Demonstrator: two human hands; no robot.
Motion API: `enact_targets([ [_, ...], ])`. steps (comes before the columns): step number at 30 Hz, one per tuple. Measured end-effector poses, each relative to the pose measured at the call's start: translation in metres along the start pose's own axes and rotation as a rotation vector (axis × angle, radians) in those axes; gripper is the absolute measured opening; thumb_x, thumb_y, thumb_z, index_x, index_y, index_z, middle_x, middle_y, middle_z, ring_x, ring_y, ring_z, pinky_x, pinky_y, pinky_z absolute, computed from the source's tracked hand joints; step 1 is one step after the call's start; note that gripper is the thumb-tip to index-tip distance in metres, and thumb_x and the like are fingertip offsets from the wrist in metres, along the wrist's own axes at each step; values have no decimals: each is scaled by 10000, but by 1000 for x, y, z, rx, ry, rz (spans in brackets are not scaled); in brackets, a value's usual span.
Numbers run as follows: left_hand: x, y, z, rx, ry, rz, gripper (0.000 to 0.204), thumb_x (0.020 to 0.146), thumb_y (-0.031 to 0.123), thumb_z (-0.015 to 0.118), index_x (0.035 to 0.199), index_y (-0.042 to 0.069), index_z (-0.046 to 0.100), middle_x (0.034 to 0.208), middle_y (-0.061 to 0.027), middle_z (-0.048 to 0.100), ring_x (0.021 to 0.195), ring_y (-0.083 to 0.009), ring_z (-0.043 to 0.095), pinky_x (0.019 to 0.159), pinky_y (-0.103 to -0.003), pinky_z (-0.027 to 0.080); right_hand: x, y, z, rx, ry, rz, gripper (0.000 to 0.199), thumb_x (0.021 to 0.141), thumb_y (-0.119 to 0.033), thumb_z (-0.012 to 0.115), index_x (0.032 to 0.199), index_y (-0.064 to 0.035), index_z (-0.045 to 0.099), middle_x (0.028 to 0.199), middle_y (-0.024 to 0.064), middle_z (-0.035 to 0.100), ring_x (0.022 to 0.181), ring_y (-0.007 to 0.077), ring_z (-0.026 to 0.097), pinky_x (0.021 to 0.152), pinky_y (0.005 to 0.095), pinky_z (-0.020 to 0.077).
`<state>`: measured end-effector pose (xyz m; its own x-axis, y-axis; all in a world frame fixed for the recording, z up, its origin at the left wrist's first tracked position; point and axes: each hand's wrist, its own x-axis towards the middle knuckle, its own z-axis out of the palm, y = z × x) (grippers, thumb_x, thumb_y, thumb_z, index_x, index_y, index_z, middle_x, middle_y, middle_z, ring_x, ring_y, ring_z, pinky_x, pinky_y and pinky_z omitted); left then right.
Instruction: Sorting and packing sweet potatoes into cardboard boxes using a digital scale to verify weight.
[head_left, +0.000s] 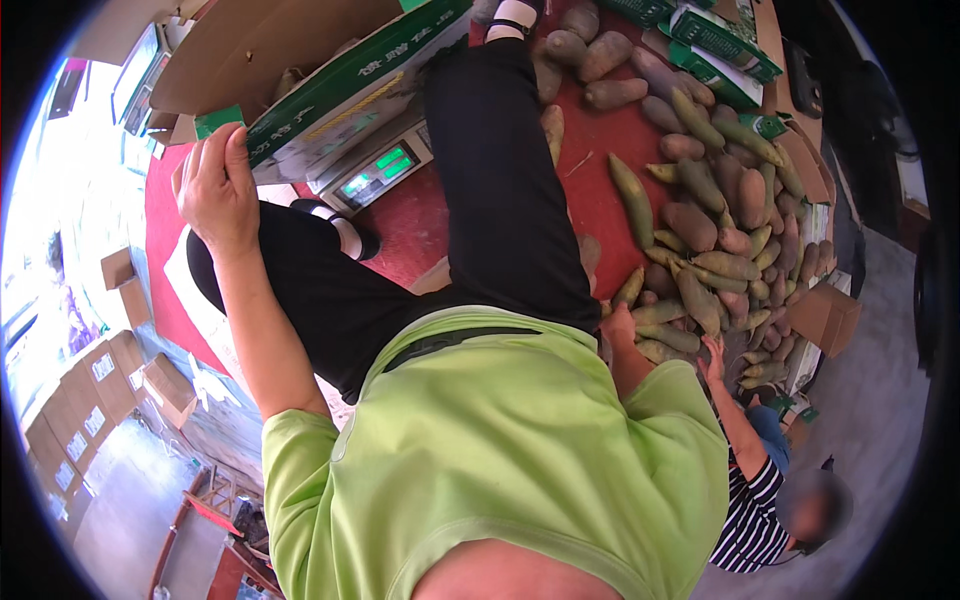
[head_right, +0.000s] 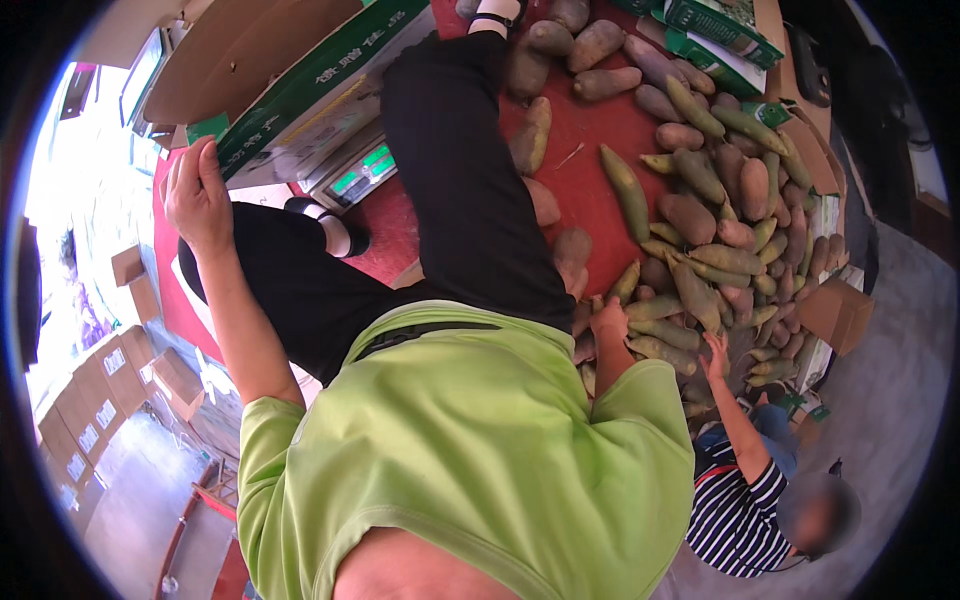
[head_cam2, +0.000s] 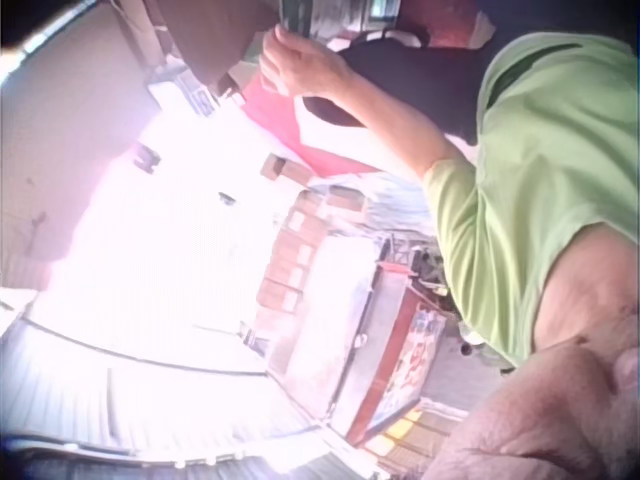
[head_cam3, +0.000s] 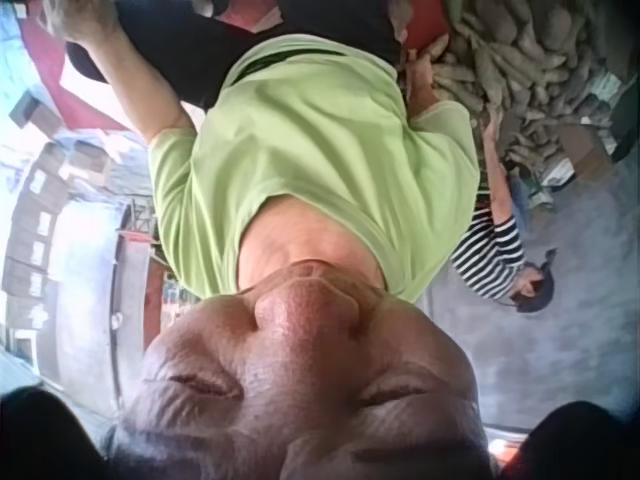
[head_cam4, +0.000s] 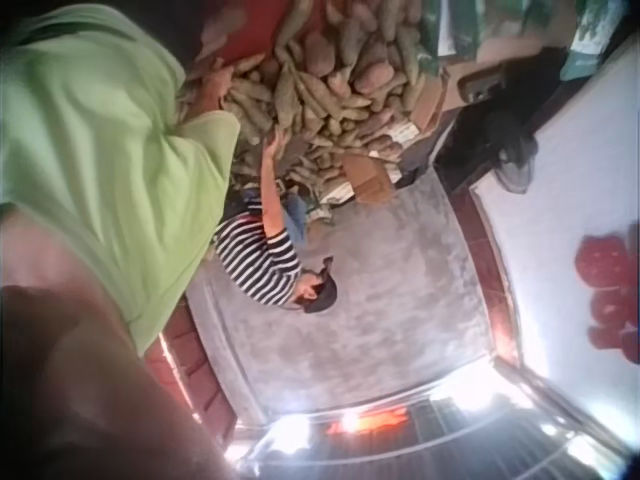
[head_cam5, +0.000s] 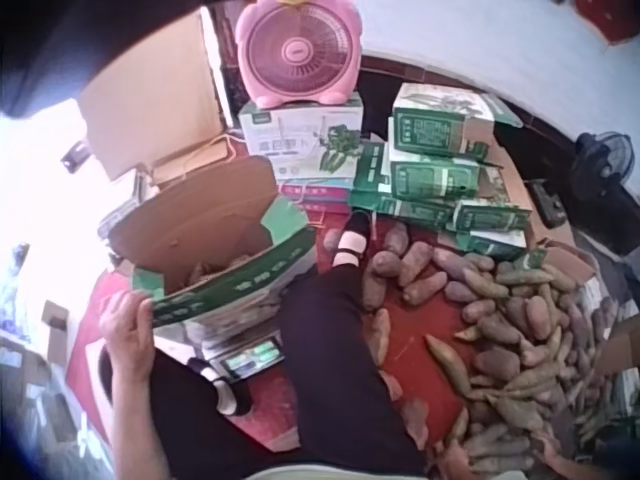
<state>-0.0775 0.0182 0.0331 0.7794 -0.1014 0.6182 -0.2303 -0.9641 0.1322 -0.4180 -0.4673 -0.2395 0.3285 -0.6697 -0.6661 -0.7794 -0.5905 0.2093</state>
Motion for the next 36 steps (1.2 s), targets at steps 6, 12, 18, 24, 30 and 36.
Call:
enact_targets([
  [6, 0, -4, -3, -13, 6, -22, 189, 897, 293, 597, 861, 126, 677, 779, -24, 653, 755, -217, 622, 757, -331, 440, 33, 15, -2, 218, 103, -181, 506, 666, -130, 785, 1083, -42, 513, 1058, 205, 626, 994, 357, 610, 819, 426, 479],
  [12, 0, -6, -5, -22, 58, -38, 188, 886, 294, 607, 858, 120, 674, 782, -30, 652, 750, -220, 622, 760, -342, 452, 48, -16, -51, 466, 267, -405, 438, 712, -53, 760, 1063, -33, 500, 889, 100, 602, 822, 212, 591, 738, 329, 471],
  [18, 0, -7, -9, -3, 14, -62, 187, 908, 268, 595, 883, 106, 686, 791, -47, 659, 757, -219, 616, 752, -322, 457, 20, -101, -152, 836, 405, -844, 308, 788, 14, 688, 1030, -25, 501, 949, 34, 581, 869, 137, 550, 767, 271, 454],
  [24, 0, -8, -7, -6, 5, -58, 199, 909, 282, 583, 889, 108, 677, 781, -52, 650, 751, -241, 615, 742, -338, 455, -73, -199, -292, 1235, 538, -1155, 356, 811, 49, 657, 1111, 8, 469, 1179, 145, 571, 1067, 196, 554, 943, 318, 445],
  [30, 2, -5, -6, -32, 24, -84, 208, 880, 307, 604, 841, 111, 662, 750, -43, 628, 745, -236, 616, 721, -359, 449, -162, -277, -390, 1369, 706, -1752, 266, 842, 63, 612, 1093, 40, 527, 1171, 195, 591, 1024, 205, 600, 879, 340, 501],
  [36, -2, -9, -7, -28, 16, -85, 205, 879, 300, 606, 836, 106, 658, 743, -43, 625, 732, -238, 611, 707, -358, 446, -224, -378, -397, 1530, 336, -2022, 282, 816, -1, 679, 1038, -46, 512, 985, 50, 586, 916, 118, 557, 810, 278, 473],
])
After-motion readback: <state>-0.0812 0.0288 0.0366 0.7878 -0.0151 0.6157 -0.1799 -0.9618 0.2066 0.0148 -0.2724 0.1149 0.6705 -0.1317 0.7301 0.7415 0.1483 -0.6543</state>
